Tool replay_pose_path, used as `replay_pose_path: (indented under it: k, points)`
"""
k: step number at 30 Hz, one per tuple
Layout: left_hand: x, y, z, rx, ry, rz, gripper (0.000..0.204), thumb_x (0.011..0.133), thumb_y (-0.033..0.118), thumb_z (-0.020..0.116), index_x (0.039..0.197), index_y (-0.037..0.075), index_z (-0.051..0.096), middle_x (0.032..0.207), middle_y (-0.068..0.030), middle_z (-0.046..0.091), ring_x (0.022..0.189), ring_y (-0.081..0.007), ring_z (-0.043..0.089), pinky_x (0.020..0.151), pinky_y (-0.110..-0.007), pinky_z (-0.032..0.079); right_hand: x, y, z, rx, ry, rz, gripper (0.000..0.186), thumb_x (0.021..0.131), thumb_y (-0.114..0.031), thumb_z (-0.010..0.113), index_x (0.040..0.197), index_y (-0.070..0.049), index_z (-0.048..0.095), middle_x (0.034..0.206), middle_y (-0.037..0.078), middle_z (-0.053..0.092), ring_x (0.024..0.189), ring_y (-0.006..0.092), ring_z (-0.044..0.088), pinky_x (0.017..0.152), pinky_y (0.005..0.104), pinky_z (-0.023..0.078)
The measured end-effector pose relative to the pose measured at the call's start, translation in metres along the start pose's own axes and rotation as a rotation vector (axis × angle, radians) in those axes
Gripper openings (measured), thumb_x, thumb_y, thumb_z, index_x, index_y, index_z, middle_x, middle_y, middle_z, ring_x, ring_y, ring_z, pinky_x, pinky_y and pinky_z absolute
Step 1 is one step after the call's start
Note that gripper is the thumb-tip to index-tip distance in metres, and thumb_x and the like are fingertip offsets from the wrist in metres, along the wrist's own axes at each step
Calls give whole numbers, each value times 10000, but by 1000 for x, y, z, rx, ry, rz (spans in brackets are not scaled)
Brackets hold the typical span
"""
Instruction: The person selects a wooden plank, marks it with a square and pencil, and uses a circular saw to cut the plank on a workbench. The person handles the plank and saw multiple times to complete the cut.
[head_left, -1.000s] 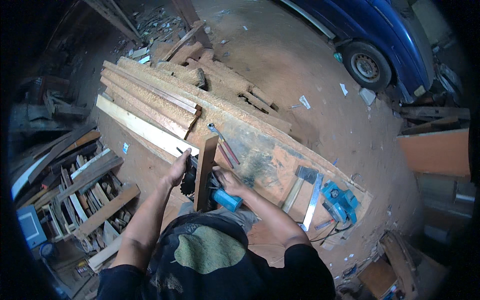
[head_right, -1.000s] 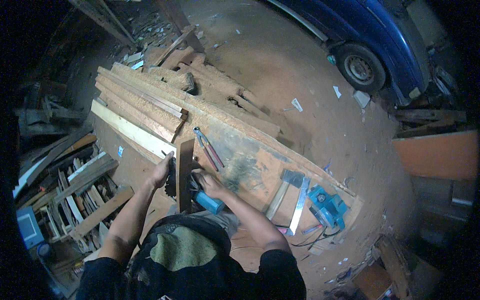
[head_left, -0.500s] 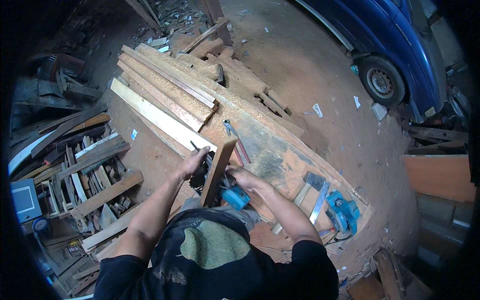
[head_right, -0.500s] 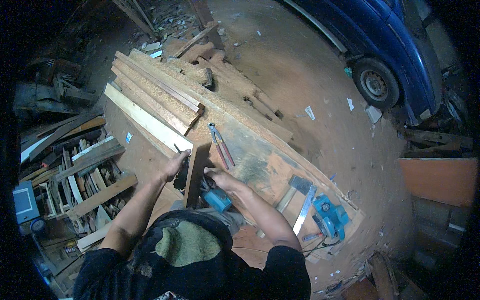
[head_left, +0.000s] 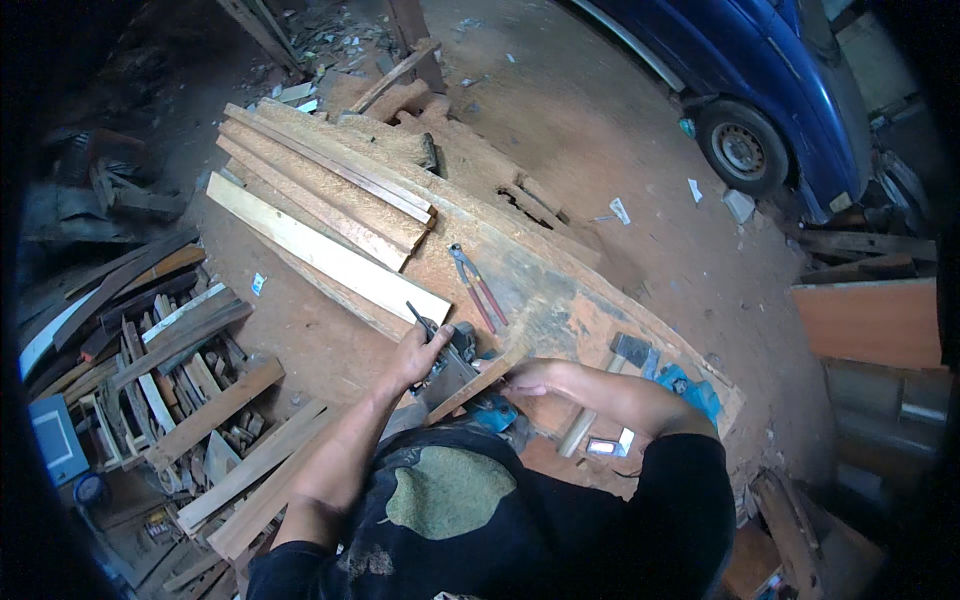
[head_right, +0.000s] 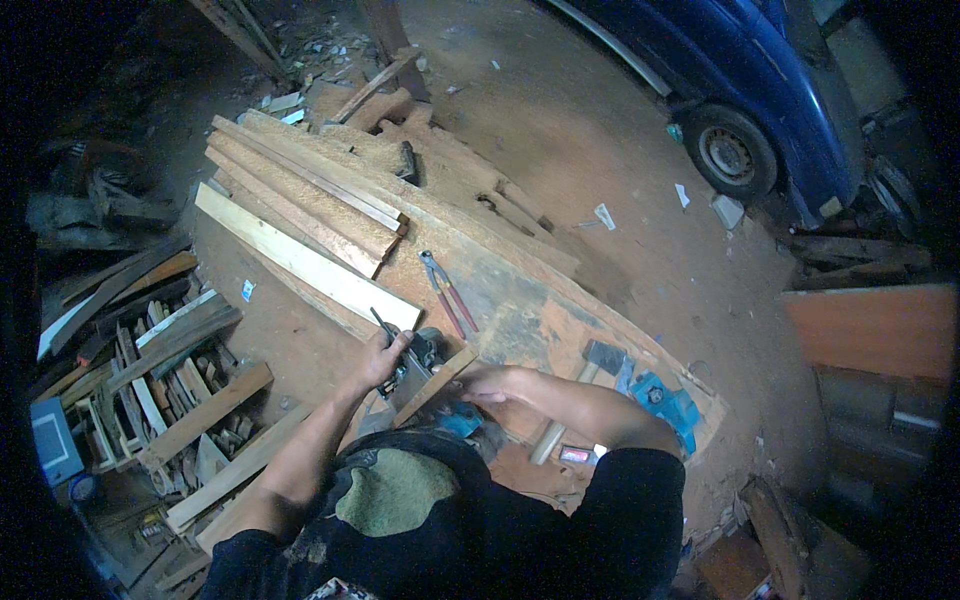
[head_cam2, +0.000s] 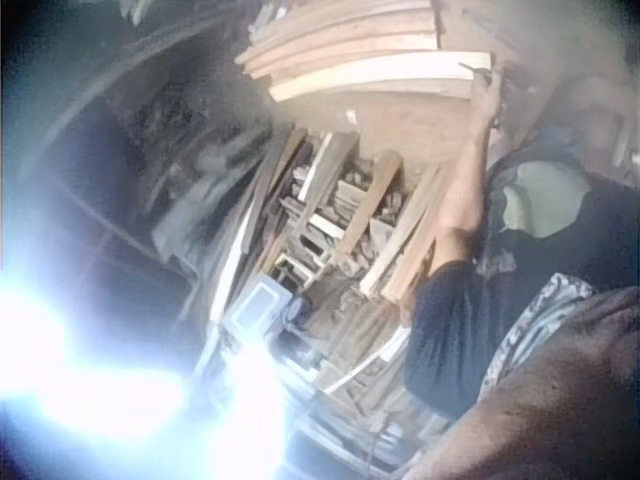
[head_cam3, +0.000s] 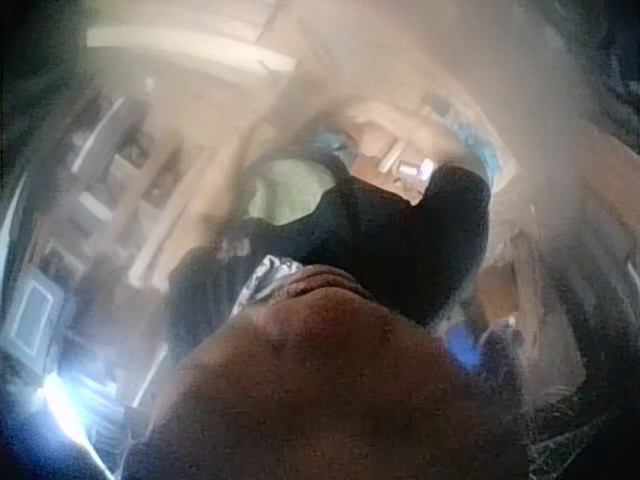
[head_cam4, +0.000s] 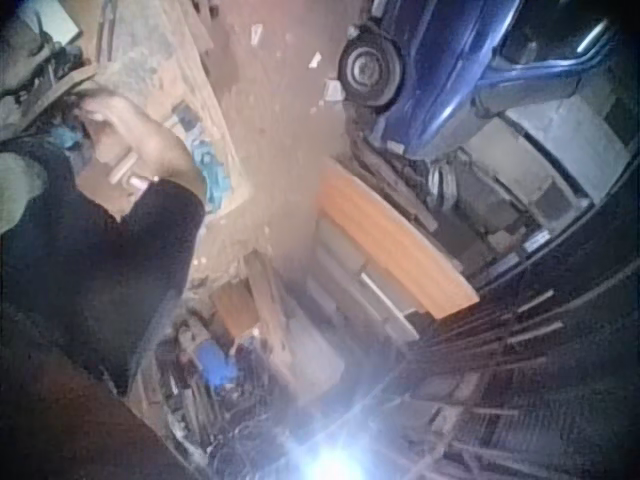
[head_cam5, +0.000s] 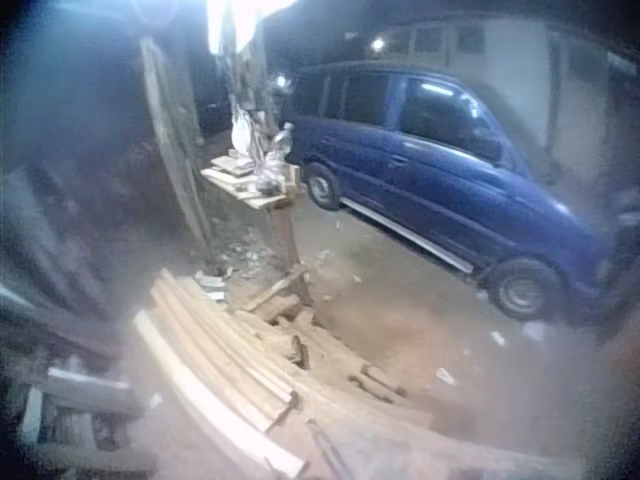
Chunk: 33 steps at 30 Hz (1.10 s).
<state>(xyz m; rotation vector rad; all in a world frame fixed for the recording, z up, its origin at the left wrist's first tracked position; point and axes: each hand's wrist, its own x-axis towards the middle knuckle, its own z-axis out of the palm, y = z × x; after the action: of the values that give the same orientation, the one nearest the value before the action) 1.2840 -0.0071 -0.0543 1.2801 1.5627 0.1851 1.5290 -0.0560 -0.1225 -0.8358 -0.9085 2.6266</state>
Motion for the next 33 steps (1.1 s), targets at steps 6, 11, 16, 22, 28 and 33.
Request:
replay_pose_path:
  k: [6, 11, 16, 22, 28, 33]
  points:
    - [-8, -13, 12, -4, 39, 62, 530, 947, 505, 580, 944, -25, 591, 815, -201, 645, 784, -281, 627, 733, -420, 489, -25, -54, 25, -92, -49, 313, 460, 1042, -496, 430, 850, -112, 595, 607, -38, 413, 364, 77, 285, 274, 235, 169]
    - [12, 1, 15, -210, 15, 12, 539, 979, 488, 569, 1017, -48, 617, 861, -137, 652, 830, -204, 598, 752, -372, 490, 16, 45, 7, 66, 454, 180, 187, 972, -245, 584, 958, -72, 654, 774, 40, 569, 642, 95, 485, 514, 266, 413]
    - [42, 9, 16, -155, 24, -54, 762, 983, 589, 497, 1058, -162, 605, 942, -203, 661, 902, -228, 606, 829, -377, 497, -48, 47, 8, -606, 1456, 228, 314, 945, -237, 553, 1190, -45, 589, 1003, 258, 629, 954, 398, 612, 864, 498, 477]
    - [83, 32, 27, -209, -233, -49, 766, 983, 606, 477, 1148, -136, 567, 968, -165, 645, 876, -171, 572, 817, -303, 477, -152, 178, -8, -1220, 1594, 485, 540, 863, -213, 617, 1386, -165, 491, 1436, 258, 347, 1291, 470, 398, 1039, 554, 352]
    - [124, 4, 92, -406, -192, 42, 732, 1019, 497, 463, 1358, -152, 437, 1272, -247, 589, 1174, -291, 558, 1020, -385, 425, -130, 160, 2, -1012, 1984, 591, 521, 867, -179, 621, 1374, -139, 508, 1380, 255, 436, 1239, 456, 458, 1068, 525, 359]
    - [104, 65, 128, -312, -117, -19, 612, 1029, 458, 451, 1300, -91, 469, 1165, -269, 567, 1057, -328, 535, 840, -420, 428, -60, 175, 20, 469, 1419, -151, 784, 988, -667, 344, 1470, -50, 393, 1311, 186, 540, 1172, 304, 533, 1028, 462, 400]
